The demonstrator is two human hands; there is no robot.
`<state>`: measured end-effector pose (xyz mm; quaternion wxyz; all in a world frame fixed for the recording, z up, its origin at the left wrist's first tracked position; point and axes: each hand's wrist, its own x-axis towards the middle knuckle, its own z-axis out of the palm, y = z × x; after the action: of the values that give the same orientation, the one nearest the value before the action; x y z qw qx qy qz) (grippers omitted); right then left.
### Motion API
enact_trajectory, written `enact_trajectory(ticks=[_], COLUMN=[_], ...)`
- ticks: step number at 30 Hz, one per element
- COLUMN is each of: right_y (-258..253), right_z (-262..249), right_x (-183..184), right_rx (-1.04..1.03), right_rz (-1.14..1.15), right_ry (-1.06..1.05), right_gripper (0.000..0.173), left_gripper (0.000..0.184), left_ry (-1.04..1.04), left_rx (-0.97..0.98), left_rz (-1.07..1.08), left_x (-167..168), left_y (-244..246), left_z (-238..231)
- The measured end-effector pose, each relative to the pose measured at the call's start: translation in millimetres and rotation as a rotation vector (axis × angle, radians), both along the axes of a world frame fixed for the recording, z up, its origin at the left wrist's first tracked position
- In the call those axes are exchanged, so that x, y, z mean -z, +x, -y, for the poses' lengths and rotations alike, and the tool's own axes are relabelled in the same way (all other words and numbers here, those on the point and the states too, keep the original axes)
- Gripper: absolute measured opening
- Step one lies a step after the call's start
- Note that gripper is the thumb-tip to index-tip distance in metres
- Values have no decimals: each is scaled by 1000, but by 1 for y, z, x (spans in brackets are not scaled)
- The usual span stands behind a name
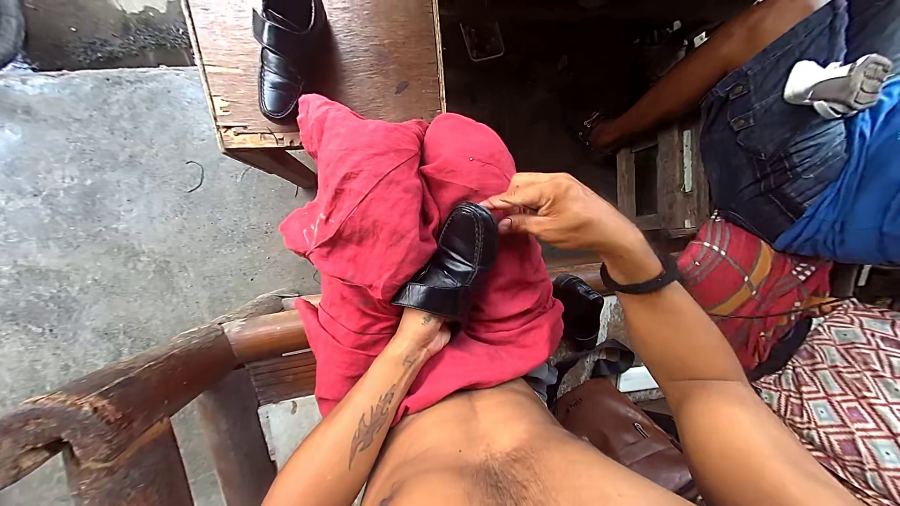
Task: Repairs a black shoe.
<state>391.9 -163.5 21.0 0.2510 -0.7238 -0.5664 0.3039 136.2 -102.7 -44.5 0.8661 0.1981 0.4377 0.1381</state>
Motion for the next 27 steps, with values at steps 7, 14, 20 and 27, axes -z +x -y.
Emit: enact_trajectory(ticks=[7,14,20,27], right_y=[98,-44,-64,-32], right_z=[172,50,28,21], right_x=[58,4,16,13], right_rx=[560,386,245,331], right_rz=[26,-164,-48,-585], right_ry=[-225,192,224,327], right_gripper=[12,72,65,16], left_gripper=[30,23,32,21], left_ry=[-14,150,1393,1030], left_rx=[-23,168,836,432], left_rz=[-33,-40,-603,362], left_x=[-1,-6,-39,-47], left_y=[-3,-4,-147,-165], left_z=[-1,-4,-43,-56])
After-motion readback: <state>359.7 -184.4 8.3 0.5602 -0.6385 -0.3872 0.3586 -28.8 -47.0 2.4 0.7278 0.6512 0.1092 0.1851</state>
